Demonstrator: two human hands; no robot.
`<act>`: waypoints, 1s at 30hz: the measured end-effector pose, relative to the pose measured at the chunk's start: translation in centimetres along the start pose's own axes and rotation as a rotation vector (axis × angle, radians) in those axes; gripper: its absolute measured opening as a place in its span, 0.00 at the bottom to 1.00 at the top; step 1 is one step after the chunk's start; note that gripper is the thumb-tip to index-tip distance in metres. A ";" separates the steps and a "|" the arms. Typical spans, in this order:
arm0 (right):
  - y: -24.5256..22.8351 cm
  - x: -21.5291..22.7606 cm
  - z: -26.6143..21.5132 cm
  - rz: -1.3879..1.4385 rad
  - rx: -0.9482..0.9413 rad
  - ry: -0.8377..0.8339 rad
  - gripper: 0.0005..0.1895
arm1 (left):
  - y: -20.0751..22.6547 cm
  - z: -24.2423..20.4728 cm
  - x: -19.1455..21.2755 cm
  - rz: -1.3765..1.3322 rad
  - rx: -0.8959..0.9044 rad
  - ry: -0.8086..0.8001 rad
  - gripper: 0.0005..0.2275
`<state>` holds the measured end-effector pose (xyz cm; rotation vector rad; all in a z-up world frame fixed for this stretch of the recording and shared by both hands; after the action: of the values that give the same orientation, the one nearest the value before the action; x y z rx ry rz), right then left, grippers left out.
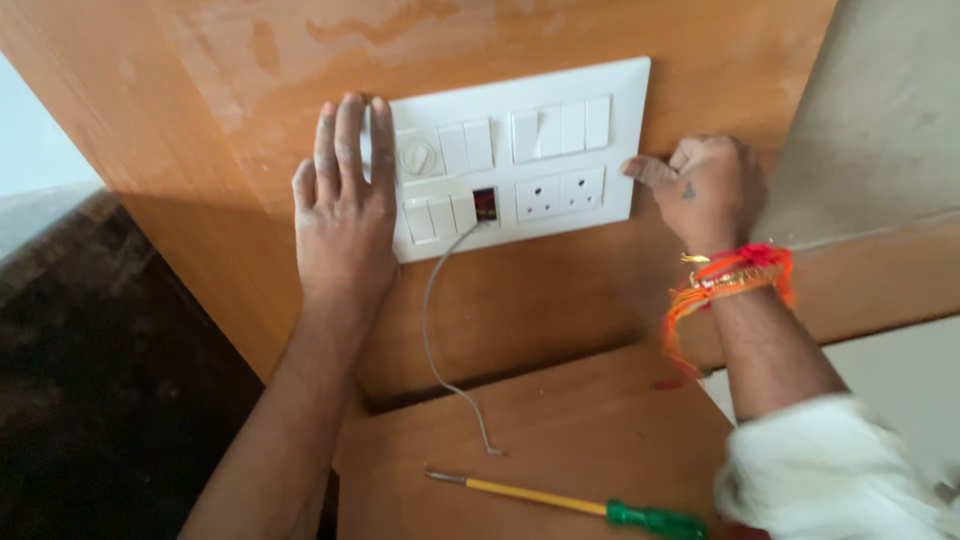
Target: The person installs an electrical switchboard onto a wooden panel by using a screwdriver to secure screws into the corners, then attaches a wire to a terminal and snaps a white faceplate over the unit.
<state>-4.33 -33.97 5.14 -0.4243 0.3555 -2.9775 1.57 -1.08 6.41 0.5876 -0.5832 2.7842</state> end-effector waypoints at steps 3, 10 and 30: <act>0.4 -0.8 -1.2 -0.026 -0.013 -0.122 0.33 | 0.0 -0.3 0.2 0.010 0.019 0.046 0.42; 0.3 -0.4 -3.4 -0.096 -0.204 -0.267 0.32 | 0.1 0.1 -1.1 0.082 0.014 0.030 0.41; 1.3 -2.8 -2.4 0.044 -0.349 -0.447 0.35 | 0.4 0.0 0.3 0.038 0.012 0.019 0.42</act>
<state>-2.23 -34.31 1.80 -1.0724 0.8152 -2.6660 1.21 -1.45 6.43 0.5580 -0.5798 2.8276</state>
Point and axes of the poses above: each hand's wrist, its own z-axis towards the middle knuckle, its own x-axis out of the back of the hand, y = z × x, the point moved 7 cm from there along z, towards the middle knuckle, and after that the axes turned 1 degree about x, right-handed, at the moved point
